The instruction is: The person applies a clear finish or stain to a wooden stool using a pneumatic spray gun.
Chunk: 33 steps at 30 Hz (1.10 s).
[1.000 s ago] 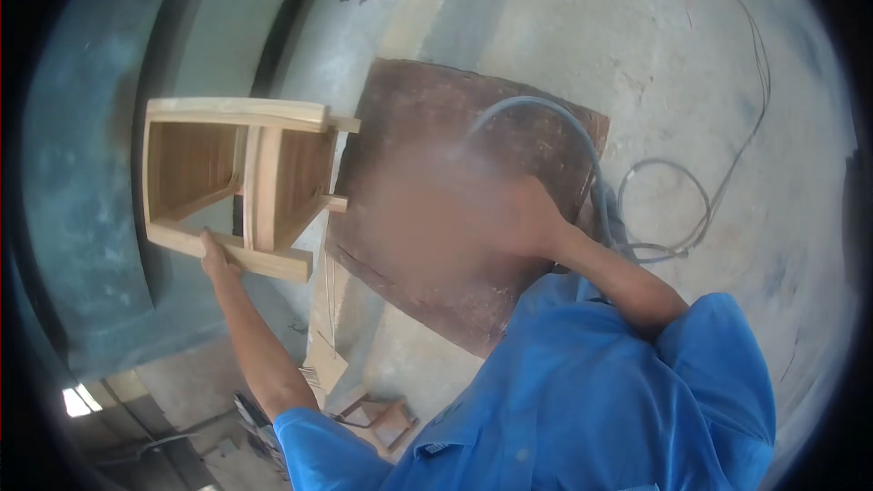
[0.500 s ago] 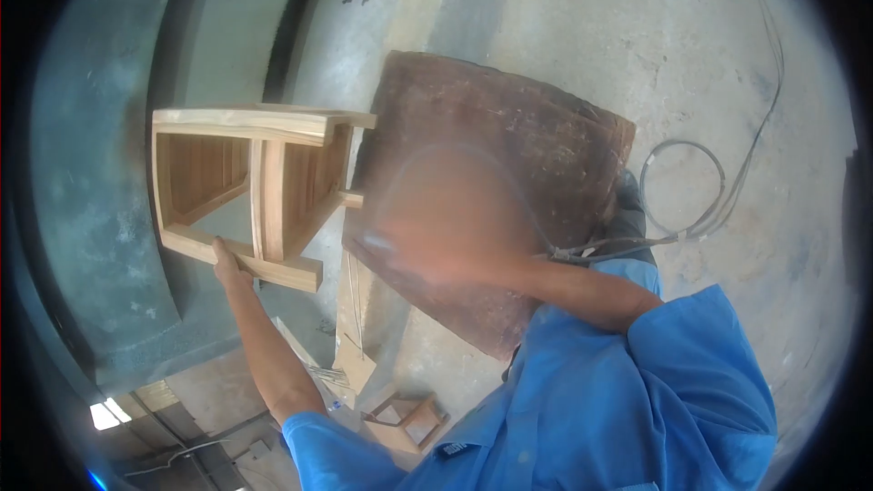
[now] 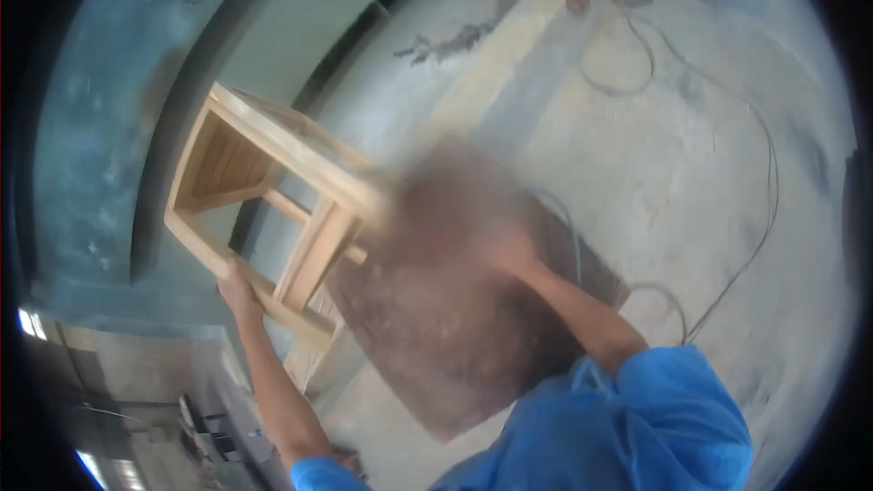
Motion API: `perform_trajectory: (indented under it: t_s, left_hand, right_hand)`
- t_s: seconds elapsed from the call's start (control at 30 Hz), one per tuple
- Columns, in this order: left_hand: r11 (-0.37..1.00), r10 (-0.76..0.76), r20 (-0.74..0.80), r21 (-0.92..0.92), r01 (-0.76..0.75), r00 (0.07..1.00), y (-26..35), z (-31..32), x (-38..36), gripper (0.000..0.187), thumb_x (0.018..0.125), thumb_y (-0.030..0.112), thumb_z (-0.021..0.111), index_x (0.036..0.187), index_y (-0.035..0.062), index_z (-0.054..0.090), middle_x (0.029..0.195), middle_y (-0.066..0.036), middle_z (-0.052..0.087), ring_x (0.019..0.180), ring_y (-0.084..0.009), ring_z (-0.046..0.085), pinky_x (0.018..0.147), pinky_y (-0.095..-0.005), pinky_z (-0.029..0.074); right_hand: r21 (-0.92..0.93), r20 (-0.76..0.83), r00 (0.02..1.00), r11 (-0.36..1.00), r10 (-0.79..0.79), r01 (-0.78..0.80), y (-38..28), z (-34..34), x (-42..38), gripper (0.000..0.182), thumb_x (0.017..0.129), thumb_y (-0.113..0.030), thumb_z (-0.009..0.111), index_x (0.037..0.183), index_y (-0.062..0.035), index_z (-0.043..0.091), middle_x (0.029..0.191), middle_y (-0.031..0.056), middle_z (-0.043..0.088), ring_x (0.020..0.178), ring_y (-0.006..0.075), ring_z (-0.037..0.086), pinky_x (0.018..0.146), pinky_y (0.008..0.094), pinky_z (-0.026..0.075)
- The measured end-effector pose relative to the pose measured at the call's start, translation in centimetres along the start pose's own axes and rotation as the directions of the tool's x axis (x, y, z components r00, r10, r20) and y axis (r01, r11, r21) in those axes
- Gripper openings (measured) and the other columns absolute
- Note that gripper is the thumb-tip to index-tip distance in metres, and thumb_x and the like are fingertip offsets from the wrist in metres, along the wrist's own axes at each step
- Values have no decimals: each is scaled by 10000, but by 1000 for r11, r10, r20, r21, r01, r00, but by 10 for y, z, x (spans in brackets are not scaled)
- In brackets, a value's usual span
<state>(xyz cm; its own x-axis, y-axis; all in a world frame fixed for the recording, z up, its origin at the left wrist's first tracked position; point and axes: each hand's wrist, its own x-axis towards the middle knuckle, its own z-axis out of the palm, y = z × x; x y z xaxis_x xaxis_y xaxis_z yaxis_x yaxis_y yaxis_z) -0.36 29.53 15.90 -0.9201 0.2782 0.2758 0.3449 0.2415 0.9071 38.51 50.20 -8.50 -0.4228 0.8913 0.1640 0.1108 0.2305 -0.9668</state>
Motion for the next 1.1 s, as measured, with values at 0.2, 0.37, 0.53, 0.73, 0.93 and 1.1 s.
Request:
perform_trajectory:
  t_s: [0.2,0.37,0.53,0.73,0.93,1.1]
  left_hand:
    - [995,16,-71,103,-9,997,9,4,-15,415,911,279,619,1208,2,532,1026,-79,572,931,-195,563,831,-365,462]
    - [995,3,-127,98,9,992,43,33,-52,361,920,289,612,1142,14,537,936,-62,559,834,-165,554,739,-322,464]
    - [972,43,-158,234,-5,987,11,17,-52,355,929,300,608,1117,4,554,954,-75,589,839,-168,562,721,-339,479]
    - [979,-52,-227,179,94,973,12,21,-95,292,920,229,629,1109,14,571,952,-51,609,840,-136,567,733,-308,474]
    - [993,-40,-289,97,71,956,16,27,-144,286,894,184,647,1102,4,567,948,-54,615,835,-141,572,732,-317,481]
    - [974,-173,-342,77,211,924,5,10,-196,339,845,107,642,1146,-40,590,999,-104,636,900,-217,605,798,-364,505]
  right_hand:
    - [76,28,969,967,-247,244,-104,-7,178,462,882,-353,684,1264,-98,639,1061,216,696,1033,377,661,875,404,528]
    - [37,134,864,874,-485,485,-128,25,269,494,873,-382,683,1267,-88,628,1045,223,693,969,401,663,840,406,532]
    - [67,256,936,970,-243,234,-139,3,270,501,863,-420,696,1247,-102,649,1058,200,701,981,372,677,840,417,543]
    - [436,354,830,861,-431,261,-146,79,296,438,893,-273,710,1258,-42,637,1074,190,717,989,230,704,856,336,525]
    - [391,499,726,871,-472,297,-155,130,279,414,895,-264,699,1249,-56,645,957,202,719,860,196,700,789,343,535]
    - [33,734,620,926,-278,376,-147,80,236,453,859,-396,694,1246,-163,662,959,193,711,870,380,694,771,435,554]
